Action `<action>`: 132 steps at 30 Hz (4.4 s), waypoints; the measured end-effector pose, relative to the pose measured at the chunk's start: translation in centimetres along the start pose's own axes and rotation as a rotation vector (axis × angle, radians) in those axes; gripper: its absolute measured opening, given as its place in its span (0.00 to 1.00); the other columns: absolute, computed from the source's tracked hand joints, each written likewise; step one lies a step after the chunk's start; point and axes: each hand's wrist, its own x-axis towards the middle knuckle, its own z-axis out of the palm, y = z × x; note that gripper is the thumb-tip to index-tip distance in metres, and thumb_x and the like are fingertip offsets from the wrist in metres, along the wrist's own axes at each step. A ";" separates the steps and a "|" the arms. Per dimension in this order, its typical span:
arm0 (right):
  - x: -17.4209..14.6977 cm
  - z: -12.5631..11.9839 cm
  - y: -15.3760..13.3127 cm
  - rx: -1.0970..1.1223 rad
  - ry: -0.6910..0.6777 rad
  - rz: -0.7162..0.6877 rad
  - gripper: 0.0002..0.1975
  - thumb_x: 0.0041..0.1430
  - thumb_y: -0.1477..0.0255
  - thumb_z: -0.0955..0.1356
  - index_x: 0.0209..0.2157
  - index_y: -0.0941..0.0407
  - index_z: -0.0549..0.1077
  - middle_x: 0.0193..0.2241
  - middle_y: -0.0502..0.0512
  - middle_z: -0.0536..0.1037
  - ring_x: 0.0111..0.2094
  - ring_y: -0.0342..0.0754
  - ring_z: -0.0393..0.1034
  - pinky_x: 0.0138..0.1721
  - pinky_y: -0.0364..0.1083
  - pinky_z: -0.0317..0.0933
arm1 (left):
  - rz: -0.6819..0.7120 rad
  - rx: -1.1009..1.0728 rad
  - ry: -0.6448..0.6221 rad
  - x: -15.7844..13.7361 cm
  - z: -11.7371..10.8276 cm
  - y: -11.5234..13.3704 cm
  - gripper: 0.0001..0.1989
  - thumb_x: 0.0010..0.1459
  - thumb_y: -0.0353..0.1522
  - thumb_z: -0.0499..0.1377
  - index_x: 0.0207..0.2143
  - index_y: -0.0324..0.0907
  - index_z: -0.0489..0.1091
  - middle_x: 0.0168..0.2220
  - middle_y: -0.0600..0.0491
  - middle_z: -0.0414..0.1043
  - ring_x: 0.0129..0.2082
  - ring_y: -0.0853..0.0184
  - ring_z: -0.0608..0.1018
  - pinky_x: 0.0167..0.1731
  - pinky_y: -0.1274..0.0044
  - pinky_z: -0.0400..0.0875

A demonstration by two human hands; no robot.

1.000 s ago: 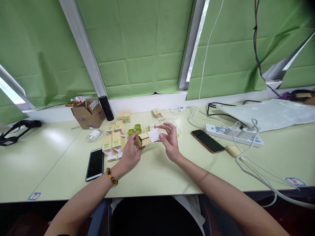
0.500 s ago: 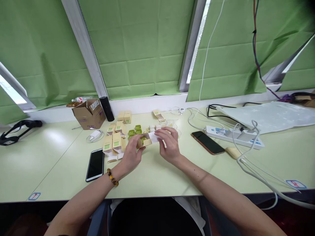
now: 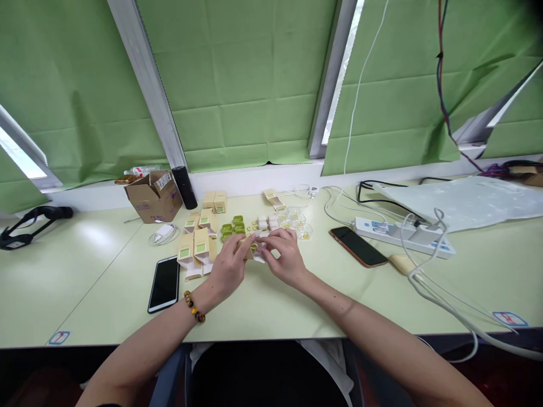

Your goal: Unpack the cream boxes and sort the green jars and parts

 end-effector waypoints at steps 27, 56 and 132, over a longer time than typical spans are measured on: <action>1.9 -0.8 4.2 0.583 -0.079 0.569 0.17 0.62 0.54 0.71 0.35 0.53 0.68 0.26 0.48 0.75 0.27 0.47 0.76 0.23 0.43 0.67 | -0.276 -0.022 0.043 0.5 -0.3 -2.9 0.37 0.66 0.25 0.57 0.73 0.49 0.49 0.61 0.42 0.66 0.62 0.54 0.70 0.62 0.57 0.69; 0.7 -0.7 -2.0 0.680 -0.858 0.596 0.18 0.60 0.69 0.71 0.51 0.59 0.72 0.22 0.47 0.78 0.15 0.39 0.64 0.15 0.38 0.58 | 0.190 0.254 -0.144 -0.2 -0.2 -1.1 0.34 0.66 0.21 0.53 0.70 0.53 0.60 0.60 0.39 0.67 0.63 0.49 0.71 0.53 0.58 0.78; -0.1 0.9 2.6 -0.130 -0.301 0.303 0.18 0.66 0.64 0.71 0.55 0.53 0.72 0.52 0.61 0.76 0.56 0.58 0.69 0.53 0.54 0.66 | -0.750 -1.219 0.114 1.3 0.2 -2.1 0.29 0.65 0.46 0.64 0.62 0.49 0.59 0.63 0.44 0.70 0.59 0.56 0.76 0.54 0.58 0.80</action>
